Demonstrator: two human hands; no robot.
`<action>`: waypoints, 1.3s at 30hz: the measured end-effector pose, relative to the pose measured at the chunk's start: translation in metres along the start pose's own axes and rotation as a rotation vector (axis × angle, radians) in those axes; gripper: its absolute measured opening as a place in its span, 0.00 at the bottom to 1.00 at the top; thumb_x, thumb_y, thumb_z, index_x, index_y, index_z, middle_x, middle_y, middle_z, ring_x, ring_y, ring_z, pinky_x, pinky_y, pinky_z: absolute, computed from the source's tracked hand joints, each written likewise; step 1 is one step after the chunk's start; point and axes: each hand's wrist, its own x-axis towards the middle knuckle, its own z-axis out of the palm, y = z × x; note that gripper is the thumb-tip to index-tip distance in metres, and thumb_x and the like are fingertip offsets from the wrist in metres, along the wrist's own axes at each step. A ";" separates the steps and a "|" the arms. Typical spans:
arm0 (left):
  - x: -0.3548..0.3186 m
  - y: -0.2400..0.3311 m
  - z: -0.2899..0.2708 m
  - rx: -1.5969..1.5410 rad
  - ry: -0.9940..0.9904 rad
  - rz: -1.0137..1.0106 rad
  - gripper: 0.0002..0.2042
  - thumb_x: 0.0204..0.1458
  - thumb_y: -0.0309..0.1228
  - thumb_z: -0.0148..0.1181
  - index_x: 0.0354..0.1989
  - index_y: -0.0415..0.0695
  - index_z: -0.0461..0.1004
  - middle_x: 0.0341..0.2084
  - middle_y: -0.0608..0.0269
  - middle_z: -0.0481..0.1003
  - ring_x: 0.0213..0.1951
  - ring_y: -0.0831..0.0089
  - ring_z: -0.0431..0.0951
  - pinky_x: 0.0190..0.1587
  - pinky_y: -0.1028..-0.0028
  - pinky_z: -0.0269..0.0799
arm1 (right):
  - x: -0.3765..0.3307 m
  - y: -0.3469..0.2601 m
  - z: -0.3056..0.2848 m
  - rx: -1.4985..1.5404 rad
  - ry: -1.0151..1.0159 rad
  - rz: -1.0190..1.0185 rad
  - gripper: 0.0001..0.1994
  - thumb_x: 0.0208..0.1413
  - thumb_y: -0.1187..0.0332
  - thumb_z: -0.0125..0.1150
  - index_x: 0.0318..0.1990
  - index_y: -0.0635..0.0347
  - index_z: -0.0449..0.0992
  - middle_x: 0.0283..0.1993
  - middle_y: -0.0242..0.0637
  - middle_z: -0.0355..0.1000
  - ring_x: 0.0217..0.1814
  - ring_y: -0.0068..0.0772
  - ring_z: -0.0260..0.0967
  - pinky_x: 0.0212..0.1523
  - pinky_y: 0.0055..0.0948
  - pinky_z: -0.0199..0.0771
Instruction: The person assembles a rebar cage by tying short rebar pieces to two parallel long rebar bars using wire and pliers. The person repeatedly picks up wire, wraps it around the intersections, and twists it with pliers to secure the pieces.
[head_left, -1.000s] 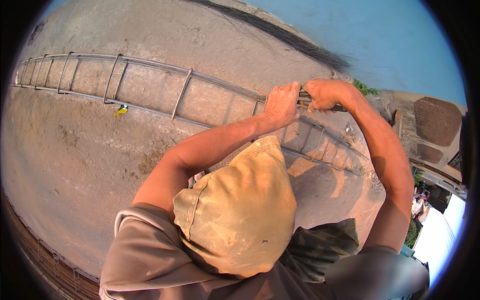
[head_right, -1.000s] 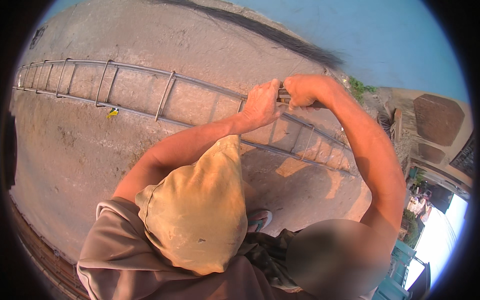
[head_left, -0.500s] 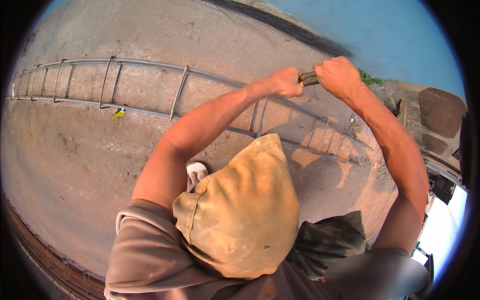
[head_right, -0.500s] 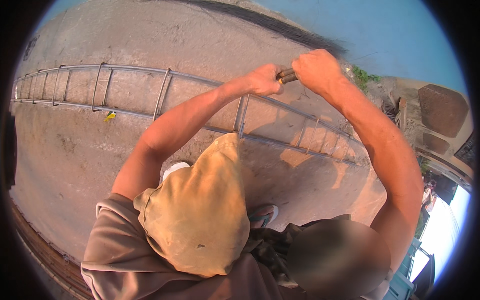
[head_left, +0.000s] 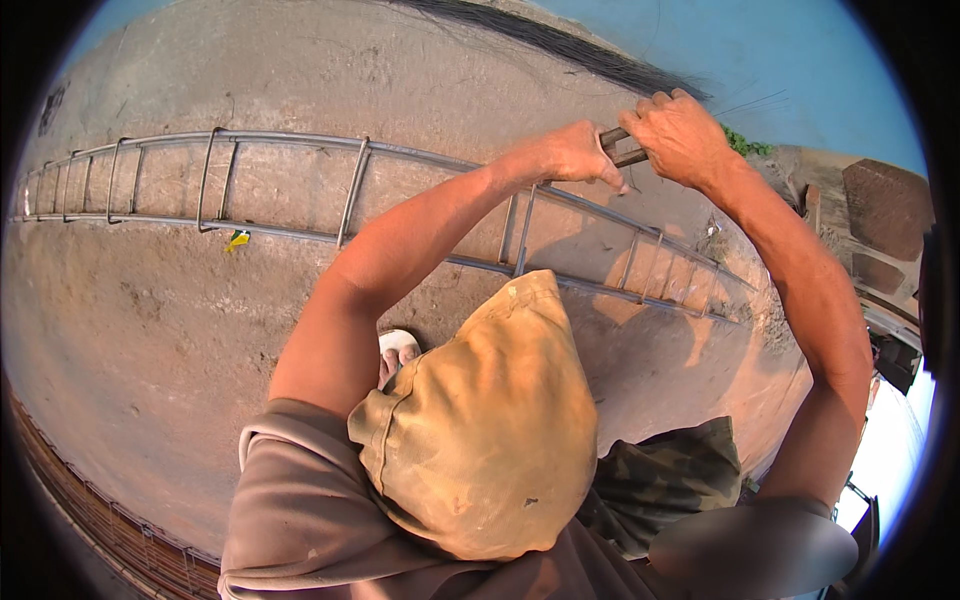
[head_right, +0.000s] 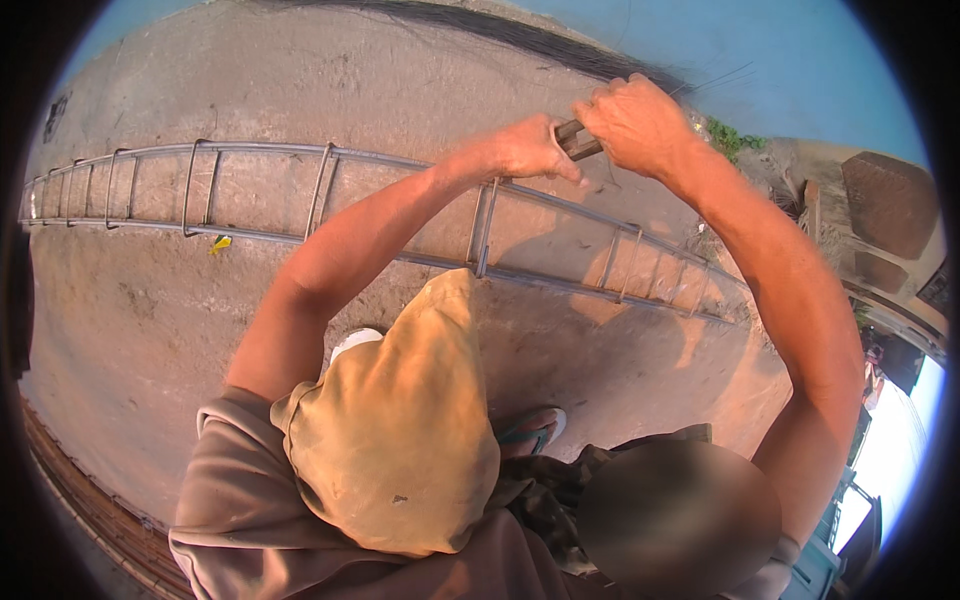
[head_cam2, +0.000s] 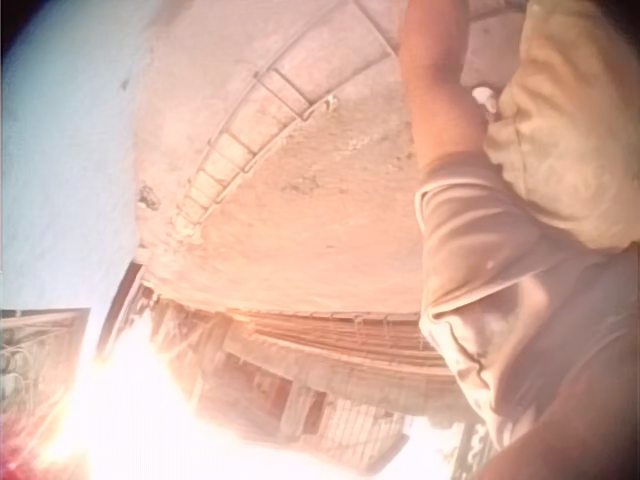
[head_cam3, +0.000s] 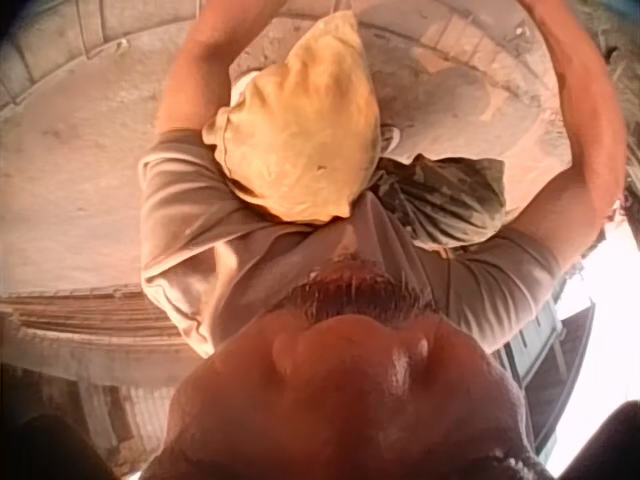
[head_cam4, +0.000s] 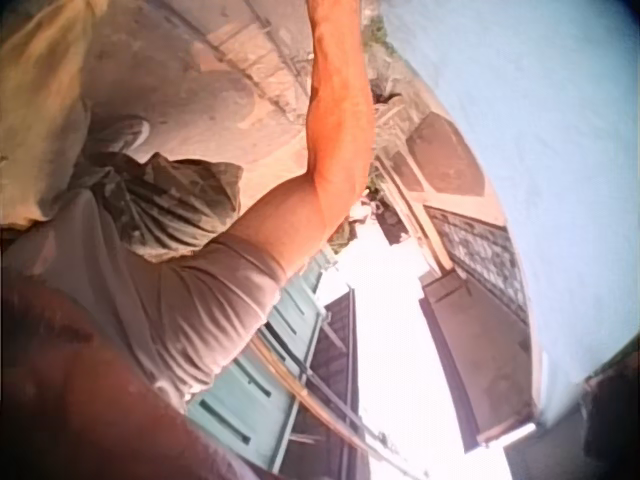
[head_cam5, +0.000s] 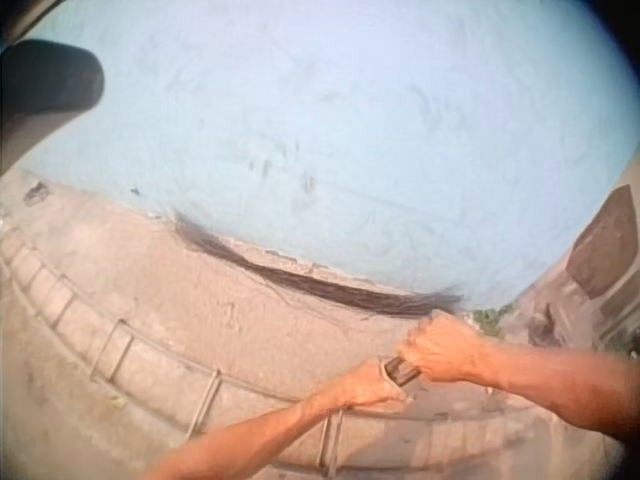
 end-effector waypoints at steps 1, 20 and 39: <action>-0.004 0.001 0.010 0.082 0.156 0.024 0.20 0.39 0.42 0.74 0.22 0.37 0.73 0.16 0.60 0.73 0.25 0.63 0.76 0.32 0.66 0.73 | 0.004 0.002 -0.003 0.065 -0.108 0.014 0.11 0.43 0.72 0.63 0.37 0.62 0.76 0.32 0.47 0.76 0.37 0.44 0.77 0.37 0.39 0.74; 0.002 0.005 0.005 0.025 0.062 0.063 0.21 0.34 0.43 0.78 0.19 0.39 0.74 0.17 0.62 0.73 0.24 0.66 0.76 0.27 0.69 0.71 | 0.002 0.004 -0.010 0.117 -0.117 -0.014 0.11 0.42 0.74 0.61 0.37 0.63 0.74 0.30 0.45 0.76 0.34 0.43 0.76 0.35 0.40 0.73; -0.002 0.016 -0.006 -0.027 -0.075 -0.012 0.20 0.37 0.42 0.77 0.23 0.38 0.75 0.17 0.62 0.74 0.24 0.72 0.75 0.30 0.69 0.73 | 0.004 0.003 -0.004 0.131 -0.209 0.072 0.12 0.42 0.72 0.63 0.37 0.61 0.74 0.32 0.44 0.74 0.38 0.39 0.74 0.39 0.42 0.71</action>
